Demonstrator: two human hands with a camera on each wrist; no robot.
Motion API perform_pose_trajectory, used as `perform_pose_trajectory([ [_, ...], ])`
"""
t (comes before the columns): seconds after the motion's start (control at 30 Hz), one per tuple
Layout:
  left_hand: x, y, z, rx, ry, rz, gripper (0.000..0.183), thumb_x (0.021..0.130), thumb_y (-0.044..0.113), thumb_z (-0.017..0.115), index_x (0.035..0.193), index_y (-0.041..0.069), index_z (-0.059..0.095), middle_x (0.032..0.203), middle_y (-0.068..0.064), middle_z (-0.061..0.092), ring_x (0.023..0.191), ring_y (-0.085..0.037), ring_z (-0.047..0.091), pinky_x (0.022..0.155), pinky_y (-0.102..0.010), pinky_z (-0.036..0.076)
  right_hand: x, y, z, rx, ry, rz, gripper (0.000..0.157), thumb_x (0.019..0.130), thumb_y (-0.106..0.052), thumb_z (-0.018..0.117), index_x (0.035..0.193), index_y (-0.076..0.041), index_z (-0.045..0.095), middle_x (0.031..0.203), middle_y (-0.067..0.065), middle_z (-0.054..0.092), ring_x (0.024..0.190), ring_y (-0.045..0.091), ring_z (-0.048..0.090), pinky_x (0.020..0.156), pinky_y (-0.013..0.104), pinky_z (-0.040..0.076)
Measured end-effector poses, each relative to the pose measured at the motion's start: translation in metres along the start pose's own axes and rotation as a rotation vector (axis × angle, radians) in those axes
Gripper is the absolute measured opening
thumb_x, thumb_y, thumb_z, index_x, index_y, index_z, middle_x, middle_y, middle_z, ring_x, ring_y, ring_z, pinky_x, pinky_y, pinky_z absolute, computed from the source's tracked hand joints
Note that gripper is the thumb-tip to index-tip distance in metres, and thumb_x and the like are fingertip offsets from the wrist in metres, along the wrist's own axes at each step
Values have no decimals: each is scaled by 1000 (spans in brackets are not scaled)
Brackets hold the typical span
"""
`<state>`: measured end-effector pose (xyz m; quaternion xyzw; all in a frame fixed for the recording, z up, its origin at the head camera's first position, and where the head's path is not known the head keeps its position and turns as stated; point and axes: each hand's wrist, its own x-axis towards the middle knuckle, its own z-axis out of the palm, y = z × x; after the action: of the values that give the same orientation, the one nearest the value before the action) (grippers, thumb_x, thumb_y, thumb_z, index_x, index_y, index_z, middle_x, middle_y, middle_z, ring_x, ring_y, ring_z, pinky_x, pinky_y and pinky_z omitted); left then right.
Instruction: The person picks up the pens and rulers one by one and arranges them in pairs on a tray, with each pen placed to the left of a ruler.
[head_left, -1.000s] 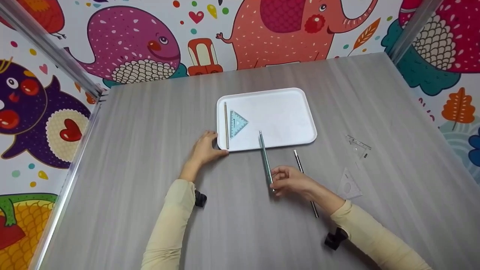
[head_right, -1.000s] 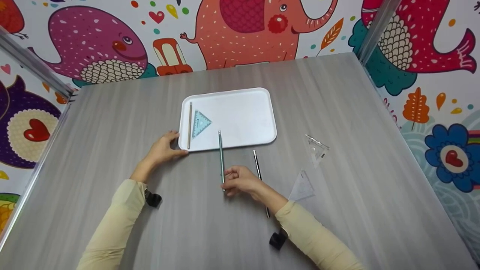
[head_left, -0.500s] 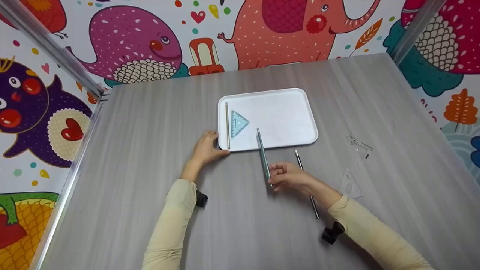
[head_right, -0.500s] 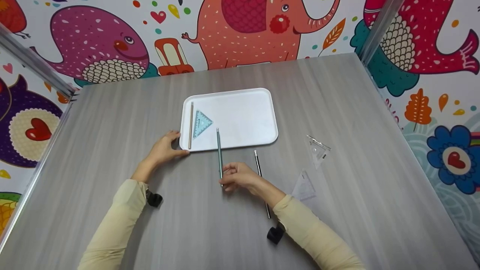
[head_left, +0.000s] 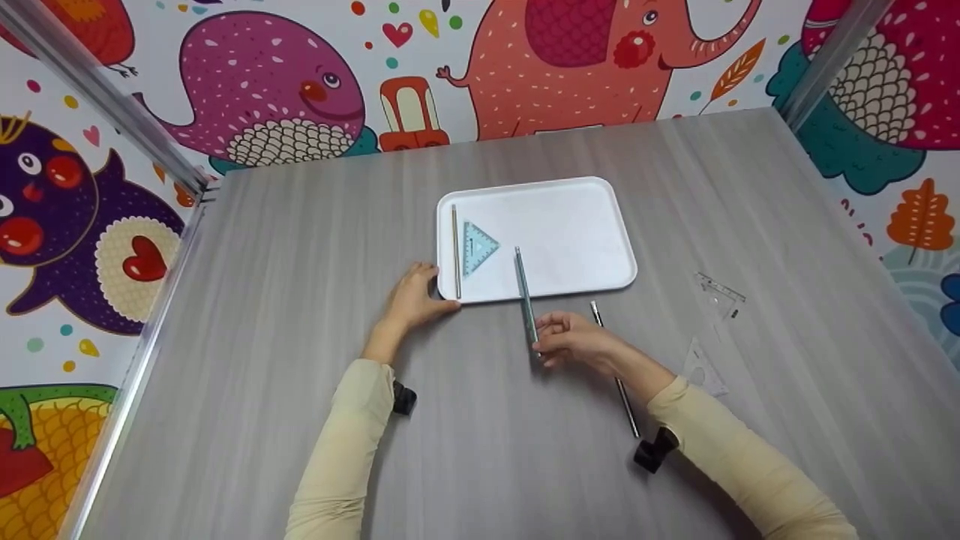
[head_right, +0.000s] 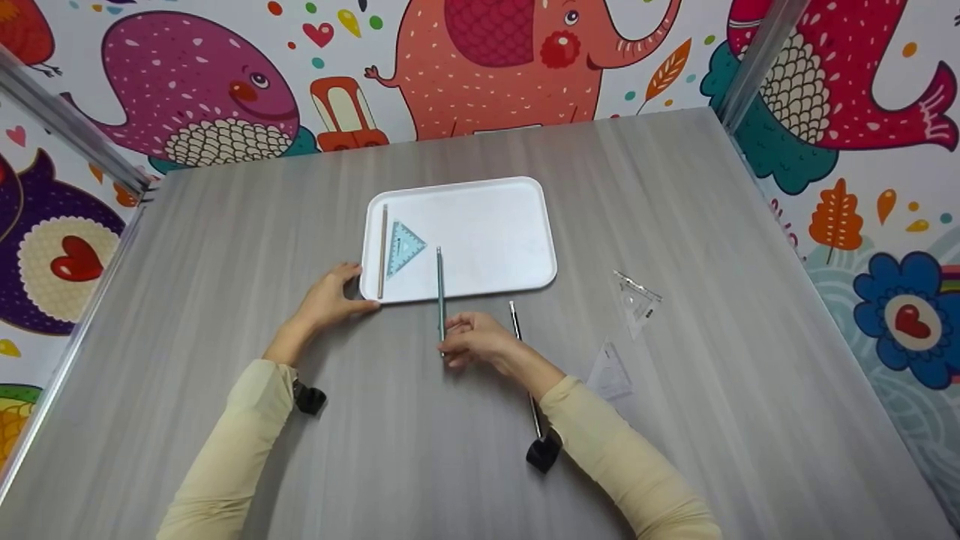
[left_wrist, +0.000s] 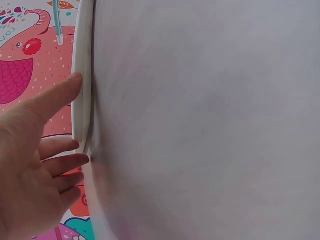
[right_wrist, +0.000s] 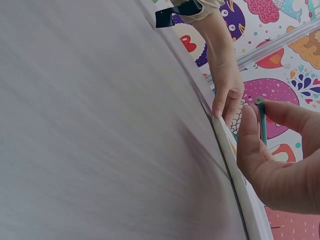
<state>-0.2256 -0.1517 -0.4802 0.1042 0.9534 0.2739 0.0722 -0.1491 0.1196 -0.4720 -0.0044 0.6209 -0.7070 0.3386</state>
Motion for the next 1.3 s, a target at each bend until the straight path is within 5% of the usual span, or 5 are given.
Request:
perform_pose_trajectory([
  [0.3,-1,3,-2,73,5,30,68,70,33,76,123,-4,52,122,-21,50,112,-33,46,97,-43,38,4,3,-2,-16,-7,18,32,80,5,57,108,5,42,77,-1,57,67,9,58,60,22,52],
  [1.3,-1,-1,2,-13,82,75,60,66,28,80,115,1,60,111,-14,60,104,-27,52,95,-38,39,26,-8,-2,-31,24,-19,33,80,6,56,110,8,43,74,0,58,64,8,58,57,20,52],
])
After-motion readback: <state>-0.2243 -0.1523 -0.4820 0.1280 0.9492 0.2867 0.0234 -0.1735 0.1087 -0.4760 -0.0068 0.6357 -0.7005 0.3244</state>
